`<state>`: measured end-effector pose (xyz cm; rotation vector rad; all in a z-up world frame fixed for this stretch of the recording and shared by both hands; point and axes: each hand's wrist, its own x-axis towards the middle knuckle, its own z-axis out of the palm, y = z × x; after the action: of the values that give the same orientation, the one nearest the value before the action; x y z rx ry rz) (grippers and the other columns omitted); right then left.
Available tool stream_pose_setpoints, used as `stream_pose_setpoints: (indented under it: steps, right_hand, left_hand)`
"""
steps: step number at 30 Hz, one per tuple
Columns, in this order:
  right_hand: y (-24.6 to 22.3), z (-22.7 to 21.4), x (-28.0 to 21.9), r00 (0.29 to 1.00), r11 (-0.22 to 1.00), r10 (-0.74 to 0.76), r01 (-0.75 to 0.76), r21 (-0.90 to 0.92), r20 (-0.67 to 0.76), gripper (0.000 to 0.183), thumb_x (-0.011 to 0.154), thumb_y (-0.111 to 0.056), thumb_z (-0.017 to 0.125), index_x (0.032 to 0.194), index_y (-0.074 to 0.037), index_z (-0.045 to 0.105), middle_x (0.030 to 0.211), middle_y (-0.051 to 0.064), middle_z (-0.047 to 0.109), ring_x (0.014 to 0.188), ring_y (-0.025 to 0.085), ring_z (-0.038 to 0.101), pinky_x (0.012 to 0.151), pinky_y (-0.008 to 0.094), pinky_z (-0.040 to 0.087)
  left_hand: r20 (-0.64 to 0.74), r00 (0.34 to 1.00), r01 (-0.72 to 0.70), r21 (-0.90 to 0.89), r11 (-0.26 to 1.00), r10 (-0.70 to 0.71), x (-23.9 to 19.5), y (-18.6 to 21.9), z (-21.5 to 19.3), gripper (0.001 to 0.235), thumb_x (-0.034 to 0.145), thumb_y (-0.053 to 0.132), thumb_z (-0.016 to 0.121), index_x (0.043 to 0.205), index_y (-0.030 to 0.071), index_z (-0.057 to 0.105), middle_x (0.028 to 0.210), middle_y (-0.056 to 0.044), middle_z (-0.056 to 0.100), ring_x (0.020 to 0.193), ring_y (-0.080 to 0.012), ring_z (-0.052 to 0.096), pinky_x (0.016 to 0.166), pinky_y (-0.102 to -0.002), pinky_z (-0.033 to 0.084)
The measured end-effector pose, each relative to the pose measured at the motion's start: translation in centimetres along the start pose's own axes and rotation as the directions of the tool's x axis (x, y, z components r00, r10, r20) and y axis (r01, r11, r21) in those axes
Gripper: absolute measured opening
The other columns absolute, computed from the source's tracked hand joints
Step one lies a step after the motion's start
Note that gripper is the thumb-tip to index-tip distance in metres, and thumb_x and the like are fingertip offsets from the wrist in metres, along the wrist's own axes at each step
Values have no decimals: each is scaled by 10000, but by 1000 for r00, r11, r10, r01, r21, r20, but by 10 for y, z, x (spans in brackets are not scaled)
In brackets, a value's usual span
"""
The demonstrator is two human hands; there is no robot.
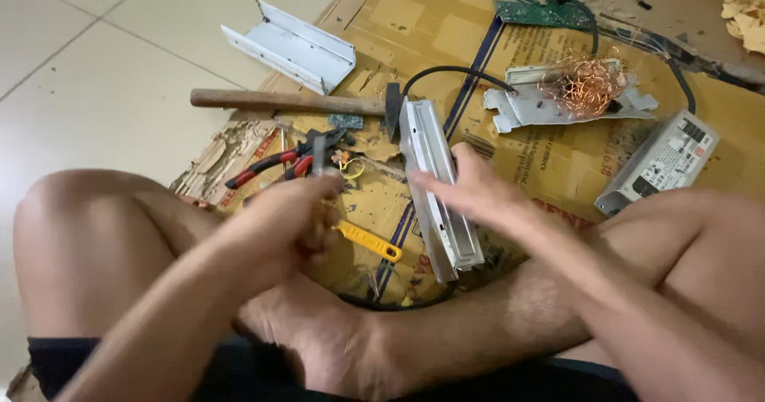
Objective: The person uses a utility knife to pry open the casing of a metal electronic device, likely a power supply unit. They remove the outer shell and then scrape off white adhesive residue from the metal surface using the knife blade.
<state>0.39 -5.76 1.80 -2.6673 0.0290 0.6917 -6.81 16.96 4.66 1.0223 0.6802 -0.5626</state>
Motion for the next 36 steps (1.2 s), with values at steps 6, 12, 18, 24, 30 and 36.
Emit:
stream_pose_setpoints:
  steps: [6,12,18,24,30,36]
  right_hand:
    - [75,-24,60,979,572,197,-71,817,-53,786,979,-604,553,1397,59,507,1251,264,578,1037,345,719,851,511,608]
    - [152,-43,135,962,198,265,-120,973,64,825,1043,-636,435,1456,59,274,1104,137,636,952,171,714,851,288,635]
    - [186,-46,163,946,14,318,-77,997,69,476,1063,-224,413,1444,22,267,1151,140,594,981,215,742,875,325,708]
    - [218,-46,188,889,97,458,-36,995,-13,411,1050,-208,403,1428,-53,364,1176,121,641,959,196,771,858,337,720]
    - [199,-69,186,892,-96,451,18,995,28,425,1035,-227,424,1417,-60,339,1257,123,595,1056,216,776,949,360,719]
    - [182,-61,162,888,20,400,-254,967,225,670,964,-436,557,1431,-62,256,1243,115,474,1059,282,660,905,504,672]
  left_hand:
    - [-94,968,-124,624,772,231,32,-19,74,567,860,485,683,1238,65,642,839,-155,657,549,-274,694,421,-392,544]
    - [-206,956,55,826,561,210,23,-24,128,615,866,591,607,1228,97,565,1094,-187,691,1039,-354,706,833,-442,532]
    - [-211,947,34,816,577,243,23,-29,124,532,899,365,670,1253,-6,530,1062,-267,688,1013,-396,718,889,-481,575]
    - [-222,949,74,846,528,223,18,-16,120,560,816,470,729,1175,72,565,1195,-206,687,1234,-382,633,1037,-466,491]
    - [-185,942,12,853,522,280,16,-10,112,456,771,409,699,1057,64,609,1117,-215,707,1190,-397,652,1005,-467,508]
    - [-179,951,15,840,543,251,11,-17,113,495,749,457,712,1052,80,601,1117,-174,722,1194,-361,660,1014,-447,512]
